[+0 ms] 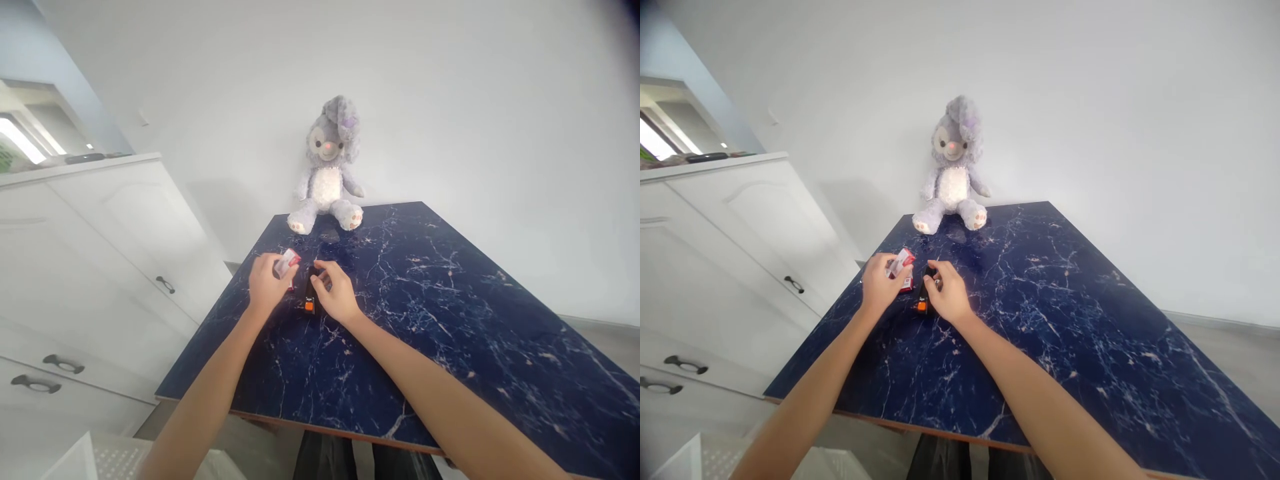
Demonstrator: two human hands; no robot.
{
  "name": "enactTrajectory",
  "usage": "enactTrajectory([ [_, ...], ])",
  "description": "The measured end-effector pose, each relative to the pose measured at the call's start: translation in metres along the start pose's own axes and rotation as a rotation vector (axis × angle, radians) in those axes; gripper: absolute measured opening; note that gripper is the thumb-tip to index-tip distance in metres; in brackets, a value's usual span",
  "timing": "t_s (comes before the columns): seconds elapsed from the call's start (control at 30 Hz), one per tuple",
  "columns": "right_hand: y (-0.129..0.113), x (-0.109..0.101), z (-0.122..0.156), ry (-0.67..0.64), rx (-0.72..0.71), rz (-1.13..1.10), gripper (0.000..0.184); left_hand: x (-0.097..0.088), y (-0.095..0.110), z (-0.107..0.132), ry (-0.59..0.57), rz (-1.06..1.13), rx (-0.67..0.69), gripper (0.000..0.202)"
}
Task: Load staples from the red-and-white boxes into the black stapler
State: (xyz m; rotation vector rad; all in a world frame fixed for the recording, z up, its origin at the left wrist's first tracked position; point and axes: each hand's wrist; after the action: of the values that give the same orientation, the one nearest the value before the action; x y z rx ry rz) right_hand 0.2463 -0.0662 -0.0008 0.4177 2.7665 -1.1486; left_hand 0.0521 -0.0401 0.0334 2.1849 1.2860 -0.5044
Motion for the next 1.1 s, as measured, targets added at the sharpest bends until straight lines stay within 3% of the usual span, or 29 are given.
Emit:
enactTrajectory([
  [0.1,0.004,0.0,0.0,0.006,0.053,0.082,0.028,-0.002,-0.029,-0.006,0.014,-0.235,-0.12,0.032],
  [0.23,0.014,0.001,0.0,-0.09,0.071,0.108,0.041,-0.006,-0.059,-0.009,-0.227,-0.37,-0.238,0.038],
  [0.3,0.02,0.0,-0.001,-0.19,0.106,0.079,0.056,-0.008,-0.062,-0.009,-0.247,-0.351,-0.236,0.036],
  [0.4,0.027,-0.002,-0.003,-0.313,0.17,0.01,0.071,-0.008,-0.054,-0.01,-0.276,-0.215,-0.124,0.026],
  [0.5,0.029,-0.009,-0.006,-0.364,0.189,-0.049,0.069,-0.002,-0.053,-0.009,-0.319,-0.139,-0.039,0.026],
  [0.63,0.031,-0.021,-0.01,-0.406,0.197,-0.087,0.062,0.01,-0.075,-0.004,-0.317,-0.174,-0.121,0.041],
  [0.73,0.032,-0.026,-0.012,-0.425,0.212,-0.21,0.054,0.016,-0.089,0.0,-0.431,-0.106,-0.128,0.046],
  [0.87,0.029,-0.029,-0.012,-0.497,0.272,-0.338,0.054,0.022,-0.077,0.002,-0.54,0.099,-0.011,0.041],
  [0.97,0.024,-0.032,-0.012,-0.531,0.286,-0.228,0.054,0.026,-0.062,0.002,-0.562,0.198,0.066,0.038],
  [1.1,0.019,-0.047,-0.013,-0.557,0.269,-0.109,0.039,0.025,-0.052,0.002,-0.518,0.174,0.109,0.034],
])
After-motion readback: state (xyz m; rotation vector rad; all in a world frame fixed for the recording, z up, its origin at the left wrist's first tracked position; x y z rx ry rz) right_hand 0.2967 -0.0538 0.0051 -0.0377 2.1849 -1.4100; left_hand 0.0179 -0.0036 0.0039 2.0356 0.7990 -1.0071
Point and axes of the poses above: each hand's wrist, its own z-axis away from the middle knuckle, its own x-axis out of the palm, y = z × x, and after that the axes turned 4 degrees about -x, right-handed
